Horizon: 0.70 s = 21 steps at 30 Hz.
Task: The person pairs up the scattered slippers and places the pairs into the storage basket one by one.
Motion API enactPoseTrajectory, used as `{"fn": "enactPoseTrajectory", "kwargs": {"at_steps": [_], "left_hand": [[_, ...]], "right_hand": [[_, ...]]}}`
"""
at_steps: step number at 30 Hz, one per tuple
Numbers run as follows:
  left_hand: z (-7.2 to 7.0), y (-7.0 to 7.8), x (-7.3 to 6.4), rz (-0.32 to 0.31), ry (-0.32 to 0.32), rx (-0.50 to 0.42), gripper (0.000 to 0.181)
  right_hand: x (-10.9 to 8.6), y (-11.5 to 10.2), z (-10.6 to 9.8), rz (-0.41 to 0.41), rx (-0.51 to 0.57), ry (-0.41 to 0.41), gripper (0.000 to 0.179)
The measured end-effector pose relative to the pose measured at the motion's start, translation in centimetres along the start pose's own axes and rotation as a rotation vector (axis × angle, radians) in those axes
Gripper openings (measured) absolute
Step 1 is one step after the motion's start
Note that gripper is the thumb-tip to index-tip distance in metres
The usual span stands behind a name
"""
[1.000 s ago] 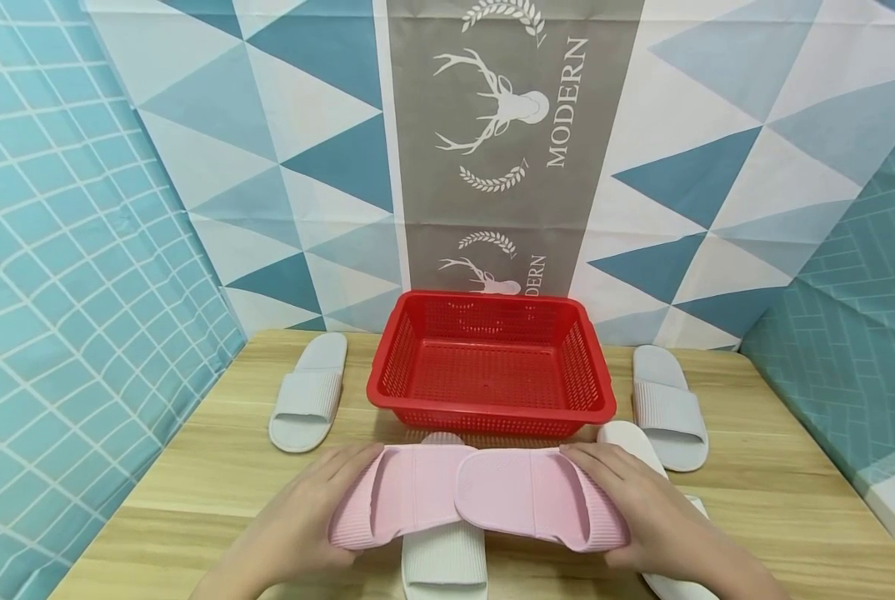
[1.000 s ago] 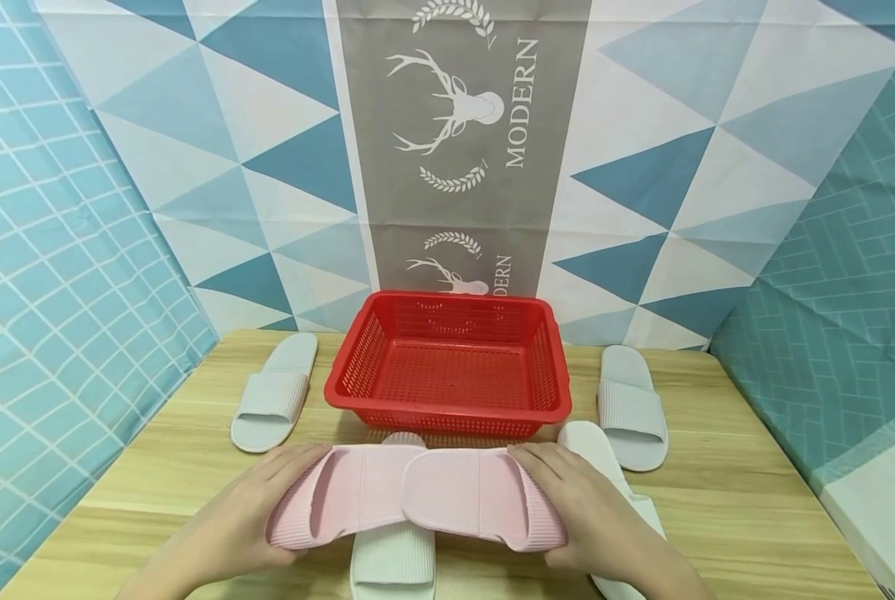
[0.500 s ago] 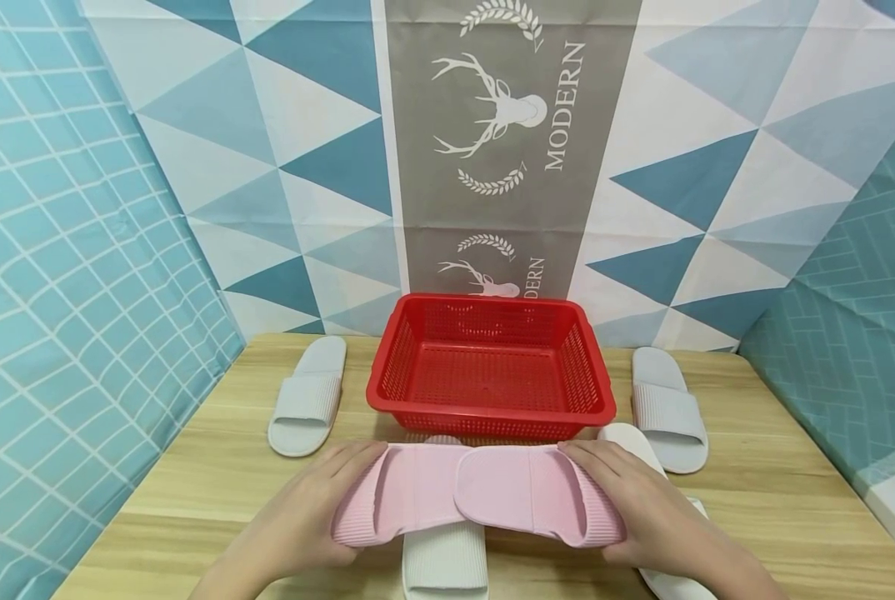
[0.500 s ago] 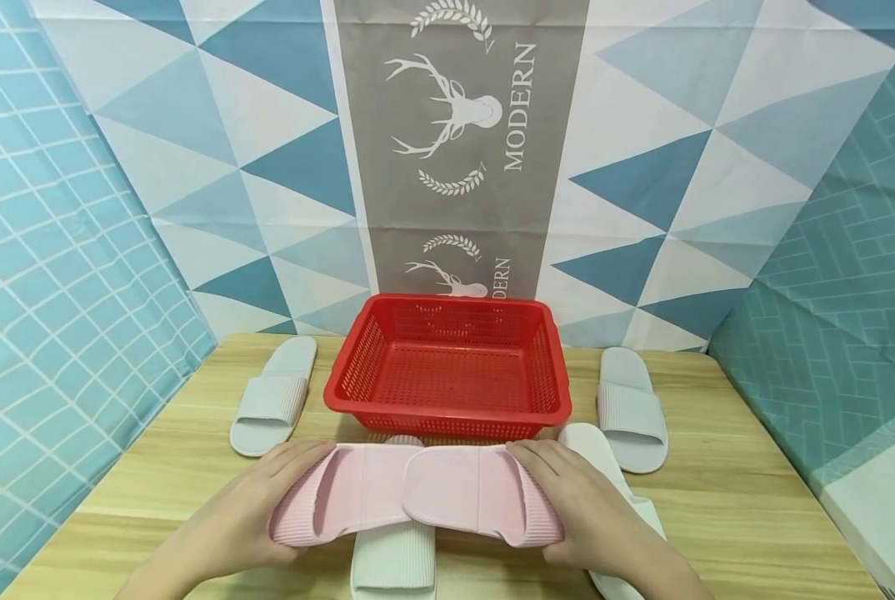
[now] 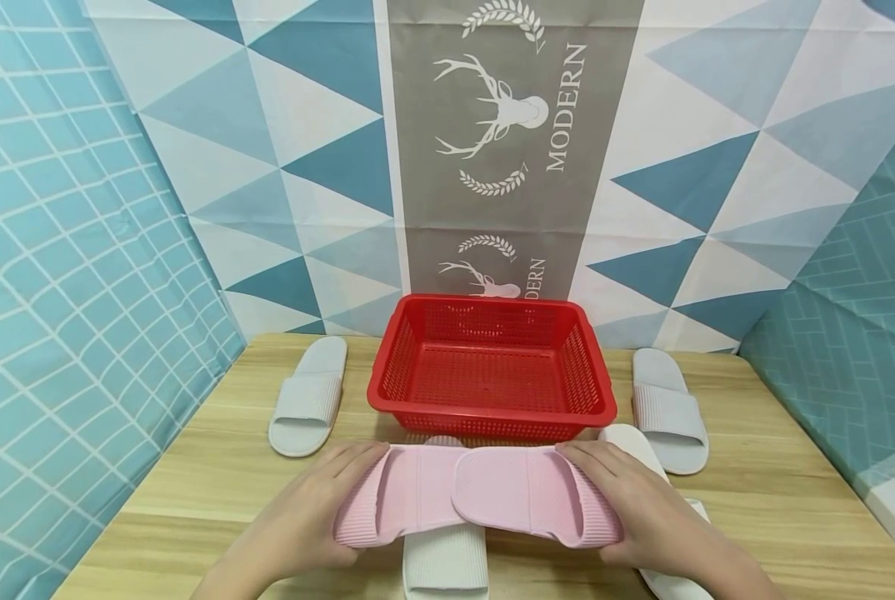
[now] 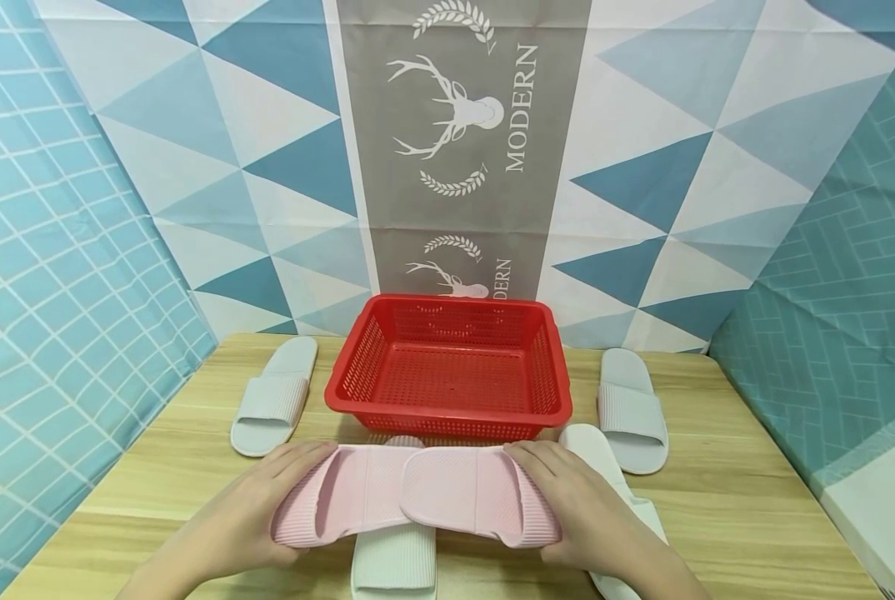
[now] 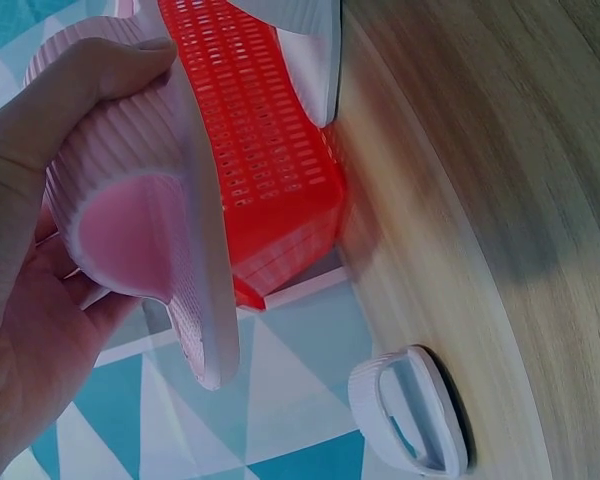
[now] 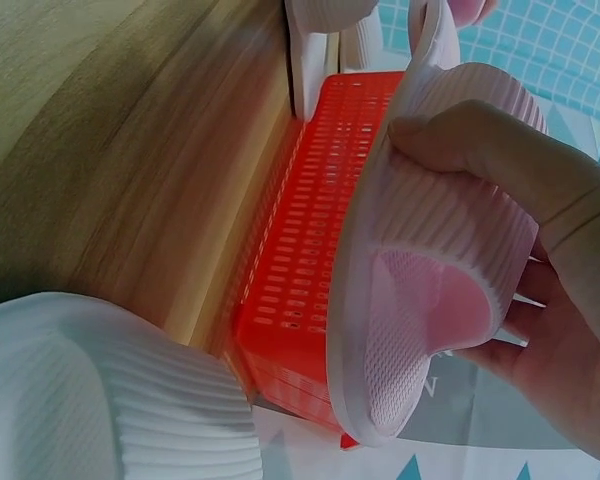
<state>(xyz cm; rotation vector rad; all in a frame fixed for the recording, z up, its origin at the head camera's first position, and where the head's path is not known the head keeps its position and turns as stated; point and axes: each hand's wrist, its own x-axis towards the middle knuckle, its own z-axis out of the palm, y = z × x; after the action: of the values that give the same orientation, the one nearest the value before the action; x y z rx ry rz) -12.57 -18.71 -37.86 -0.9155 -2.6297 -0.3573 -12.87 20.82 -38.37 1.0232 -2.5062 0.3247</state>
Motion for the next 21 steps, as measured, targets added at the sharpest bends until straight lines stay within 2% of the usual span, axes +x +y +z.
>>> {"fn": "enactPoseTrajectory", "kwargs": {"at_steps": [11,16,21], "left_hand": [[0.03,0.12,0.08,-0.021,-0.017,-0.001,0.107],[0.01,0.31,0.15,-0.034,-0.025,-0.006,0.107],[0.03,0.48,0.30,-0.022,-0.021,-0.012,0.105]], "right_hand": [[0.09,-0.22,-0.13,0.041,0.009,-0.044,0.113],[0.08,-0.20,-0.13,0.021,0.008,-0.036,0.112],[0.07,-0.22,-0.08,0.012,0.010,-0.038,0.112]]}}
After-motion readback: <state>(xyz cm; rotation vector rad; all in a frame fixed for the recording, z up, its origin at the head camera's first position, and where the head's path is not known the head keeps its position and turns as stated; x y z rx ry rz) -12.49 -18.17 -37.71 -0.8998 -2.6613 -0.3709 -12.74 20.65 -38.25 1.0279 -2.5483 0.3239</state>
